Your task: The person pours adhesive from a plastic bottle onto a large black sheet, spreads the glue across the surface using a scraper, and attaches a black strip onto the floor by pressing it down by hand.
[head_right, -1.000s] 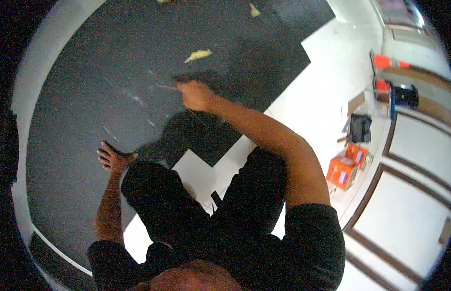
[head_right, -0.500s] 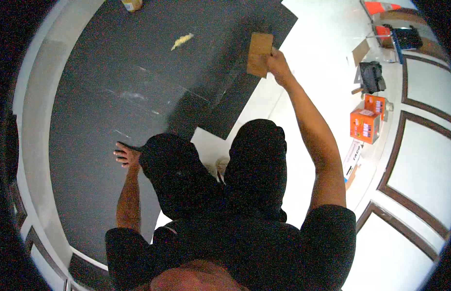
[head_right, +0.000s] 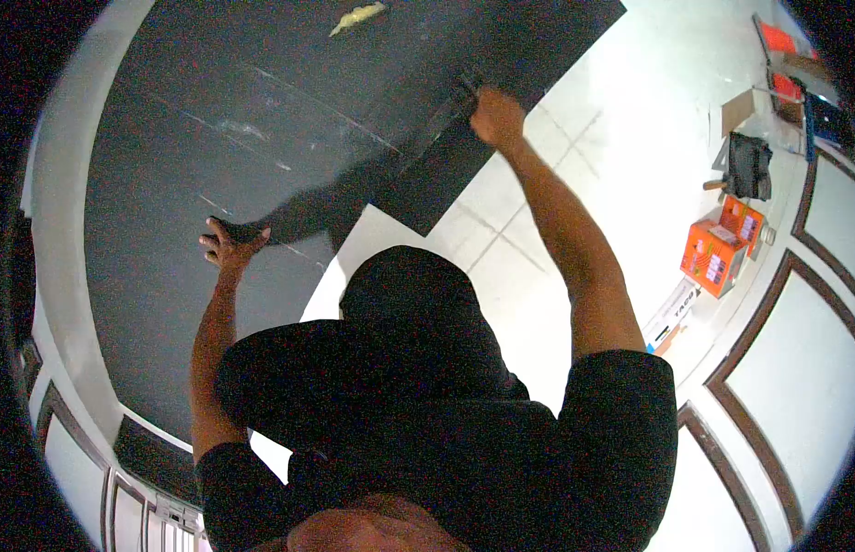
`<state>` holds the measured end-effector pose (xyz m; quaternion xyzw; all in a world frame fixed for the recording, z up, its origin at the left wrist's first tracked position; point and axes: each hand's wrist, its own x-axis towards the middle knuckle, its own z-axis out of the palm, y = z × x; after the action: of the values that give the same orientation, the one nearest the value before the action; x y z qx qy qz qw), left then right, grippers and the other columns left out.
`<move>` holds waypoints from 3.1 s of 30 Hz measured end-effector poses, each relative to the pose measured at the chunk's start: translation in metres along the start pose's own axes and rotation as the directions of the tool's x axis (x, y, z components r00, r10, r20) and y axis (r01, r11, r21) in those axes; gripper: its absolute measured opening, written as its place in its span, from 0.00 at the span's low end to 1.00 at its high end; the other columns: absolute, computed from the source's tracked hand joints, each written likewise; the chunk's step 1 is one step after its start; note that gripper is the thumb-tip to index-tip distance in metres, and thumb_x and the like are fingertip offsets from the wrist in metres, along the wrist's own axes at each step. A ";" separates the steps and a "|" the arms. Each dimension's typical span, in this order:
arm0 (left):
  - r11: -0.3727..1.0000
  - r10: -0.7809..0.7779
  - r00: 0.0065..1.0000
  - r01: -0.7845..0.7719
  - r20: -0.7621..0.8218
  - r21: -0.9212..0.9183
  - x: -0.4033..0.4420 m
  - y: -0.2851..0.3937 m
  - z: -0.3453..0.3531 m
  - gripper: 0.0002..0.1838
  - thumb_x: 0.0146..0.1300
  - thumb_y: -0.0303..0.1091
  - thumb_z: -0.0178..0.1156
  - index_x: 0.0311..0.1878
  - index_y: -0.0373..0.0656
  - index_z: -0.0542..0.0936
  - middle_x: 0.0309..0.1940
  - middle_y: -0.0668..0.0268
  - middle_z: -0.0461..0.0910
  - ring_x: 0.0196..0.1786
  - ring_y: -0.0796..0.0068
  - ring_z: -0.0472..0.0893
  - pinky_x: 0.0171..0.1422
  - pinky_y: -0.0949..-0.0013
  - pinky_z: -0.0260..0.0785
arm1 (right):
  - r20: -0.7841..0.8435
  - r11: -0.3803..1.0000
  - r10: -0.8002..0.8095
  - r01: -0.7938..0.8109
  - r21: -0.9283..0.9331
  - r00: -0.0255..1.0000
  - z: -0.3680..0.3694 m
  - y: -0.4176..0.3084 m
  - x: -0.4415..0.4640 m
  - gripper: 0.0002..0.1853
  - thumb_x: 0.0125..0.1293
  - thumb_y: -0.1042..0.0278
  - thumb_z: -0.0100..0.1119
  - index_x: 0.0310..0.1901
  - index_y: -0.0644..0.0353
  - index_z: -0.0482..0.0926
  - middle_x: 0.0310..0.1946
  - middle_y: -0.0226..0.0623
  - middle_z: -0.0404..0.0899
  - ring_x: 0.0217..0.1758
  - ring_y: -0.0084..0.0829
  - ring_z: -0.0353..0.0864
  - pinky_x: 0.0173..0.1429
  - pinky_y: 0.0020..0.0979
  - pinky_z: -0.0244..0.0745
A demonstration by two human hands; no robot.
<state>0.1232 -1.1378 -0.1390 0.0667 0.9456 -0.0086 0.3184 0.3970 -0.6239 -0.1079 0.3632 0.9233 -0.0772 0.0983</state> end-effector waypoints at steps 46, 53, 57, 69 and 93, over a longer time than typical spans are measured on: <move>0.978 0.198 0.972 -0.189 0.125 -0.086 0.009 -0.048 -0.026 0.54 0.58 0.68 0.56 0.80 0.54 0.43 0.79 0.47 0.41 0.80 0.38 0.40 0.80 0.34 0.35 | 0.209 -0.816 -0.281 -0.348 0.461 0.937 -0.181 -0.271 -0.052 0.26 0.76 0.60 0.55 0.71 0.55 0.62 0.67 0.38 0.68 0.72 0.40 0.67 0.74 0.47 0.67; 0.963 0.263 0.951 -0.248 0.161 -0.105 0.014 -0.054 -0.008 0.43 0.67 0.65 0.46 0.79 0.55 0.50 0.78 0.53 0.48 0.80 0.45 0.45 0.81 0.36 0.34 | 0.462 -0.788 -0.224 -0.439 0.431 0.858 -0.143 -0.305 -0.013 0.15 0.72 0.57 0.58 0.56 0.48 0.72 0.45 0.29 0.73 0.42 0.27 0.69 0.39 0.30 0.62; 0.912 0.410 0.901 -0.403 0.140 -0.076 0.003 -0.074 0.009 0.38 0.72 0.64 0.40 0.79 0.55 0.54 0.78 0.56 0.52 0.80 0.48 0.48 0.81 0.37 0.33 | 0.153 -0.812 -0.409 -0.435 0.390 0.900 -0.147 -0.299 -0.026 0.20 0.71 0.67 0.56 0.63 0.55 0.72 0.59 0.36 0.77 0.60 0.35 0.79 0.61 0.39 0.77; 0.839 0.423 0.902 -0.353 0.086 -0.415 -0.009 -0.072 -0.005 0.30 0.74 0.53 0.49 0.73 0.49 0.69 0.76 0.50 0.60 0.80 0.45 0.53 0.81 0.35 0.30 | 0.387 -0.554 -0.425 -0.573 0.604 0.818 -0.165 -0.261 -0.012 0.19 0.76 0.59 0.47 0.65 0.52 0.72 0.65 0.31 0.74 0.64 0.32 0.71 0.60 0.40 0.61; 0.595 -0.102 0.981 0.192 0.164 -0.780 -0.244 -0.215 0.206 0.18 0.67 0.47 0.59 0.46 0.42 0.84 0.41 0.52 0.84 0.45 0.57 0.82 0.49 0.55 0.72 | 0.239 -0.770 -0.393 -0.460 0.442 0.888 -0.170 -0.251 -0.019 0.19 0.74 0.55 0.55 0.58 0.58 0.75 0.44 0.39 0.76 0.39 0.35 0.72 0.39 0.36 0.67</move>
<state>0.4112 -1.3924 -0.1617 -0.1596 0.8362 0.3808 0.3609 0.2174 -0.7818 0.0792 0.2275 0.1133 -0.9619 -0.1011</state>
